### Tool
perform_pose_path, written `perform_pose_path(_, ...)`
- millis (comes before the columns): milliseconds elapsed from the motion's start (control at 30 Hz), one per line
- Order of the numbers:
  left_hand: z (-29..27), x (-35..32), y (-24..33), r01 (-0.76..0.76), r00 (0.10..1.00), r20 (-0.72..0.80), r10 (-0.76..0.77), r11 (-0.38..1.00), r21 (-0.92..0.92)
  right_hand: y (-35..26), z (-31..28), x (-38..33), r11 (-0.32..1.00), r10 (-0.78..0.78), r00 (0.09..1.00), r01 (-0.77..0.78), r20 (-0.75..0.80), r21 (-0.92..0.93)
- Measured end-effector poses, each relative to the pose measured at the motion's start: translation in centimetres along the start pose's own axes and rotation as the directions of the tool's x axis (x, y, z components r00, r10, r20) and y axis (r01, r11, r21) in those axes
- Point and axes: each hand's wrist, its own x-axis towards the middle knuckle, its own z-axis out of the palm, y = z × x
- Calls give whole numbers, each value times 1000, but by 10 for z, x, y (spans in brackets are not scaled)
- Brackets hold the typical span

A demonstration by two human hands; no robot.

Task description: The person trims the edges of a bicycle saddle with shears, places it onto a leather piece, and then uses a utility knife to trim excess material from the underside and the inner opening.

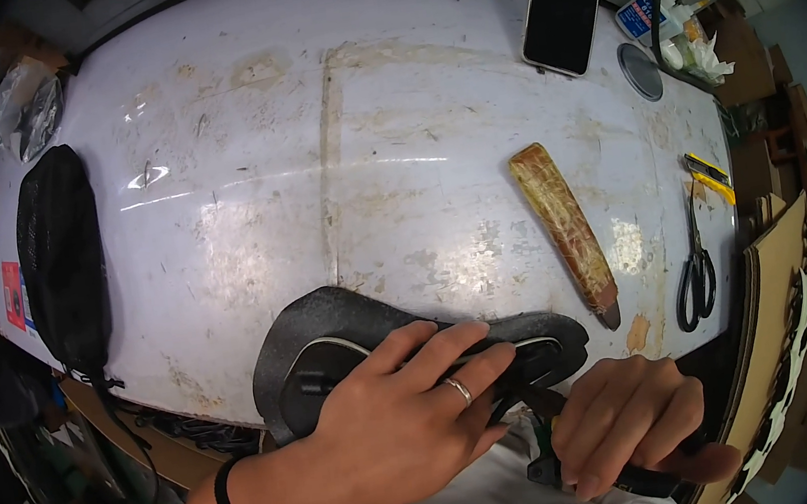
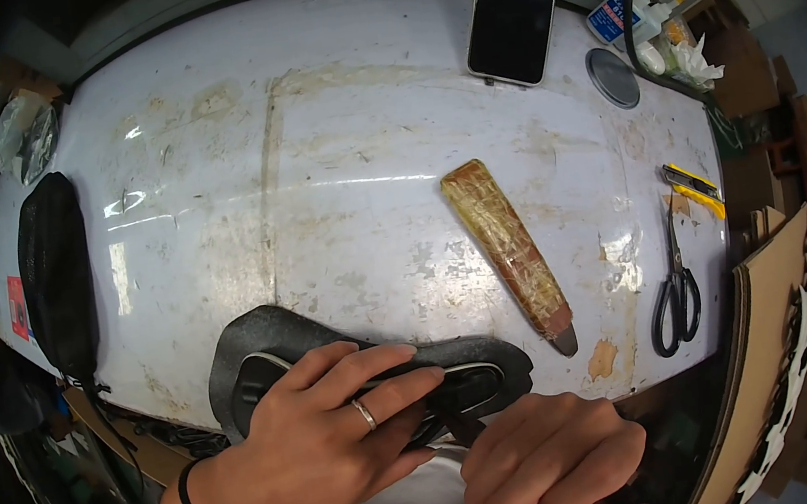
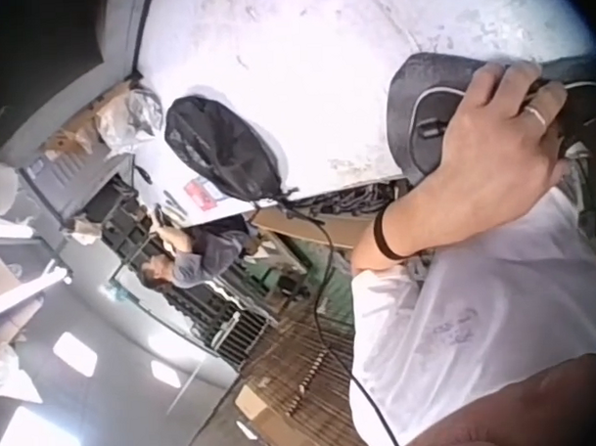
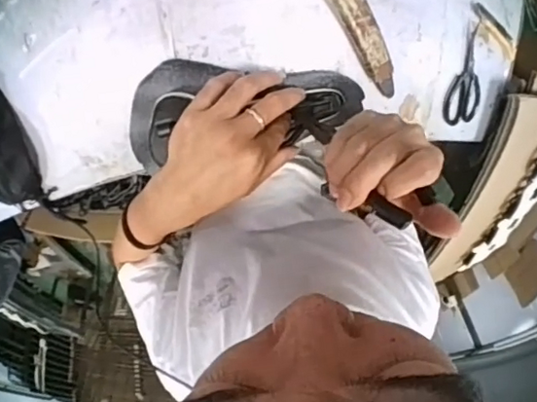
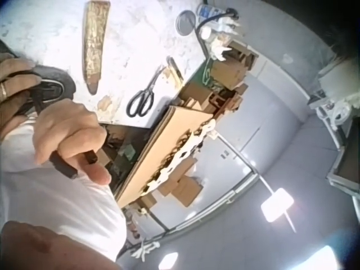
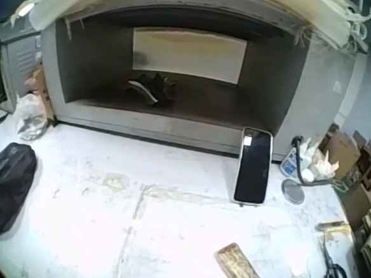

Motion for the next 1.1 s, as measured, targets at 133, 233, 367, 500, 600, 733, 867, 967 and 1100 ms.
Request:
perform_pose_path(133, -1, -1, 0, 8, 1000, 11, -8, 1000, 5, 5, -2, 2, 1000, -15, 1000, 15, 6, 18)
perform_pose_path(233, 0, -1, -1, 7, 1000, 4, -8, 1000, 1, 4, 0, 3, 1000, -11, 1000, 11, 5, 0)
perform_pose_path(367, -1, -1, -1, 8, 1000, -2, -8, 1000, -12, 1, 2, -1, 999, -23, 999, 22, -45, -31)
perform_pose_path(500, -1, 0, -1, 5, 1000, -7, -5, 1000, -11, 3, 3, 1, 999, -11, 999, 10, -31, -33)
perform_pose_path(600, 0, 0, -1, 15, 1000, -2, -15, 1000, -8, 11, 7, 2, 999, -17, 1000, 16, -21, -48)
perform_pose_path(733, 0, -1, -1, 16, 1000, -17, -16, 1000, -9, 15, 9, 4, 996, -91, 996, 91, 13, -3)
perform_pose_path(867, 3, -3, 0, 40, 999, -27, -40, 999, -8, 14, 10, 3, 996, -85, 994, 86, 73, -6)
perform_pose_path(967, -4, -2, 1, 59, 998, 28, -58, 998, -25, 0, 12, 7, 999, 11, 999, -10, 33, -47)
perform_pose_path(1100, -2, 0, 3, 74, 997, 13, -74, 997, -4, 4, 25, -5, 999, -49, 874, 41, -484, -28)
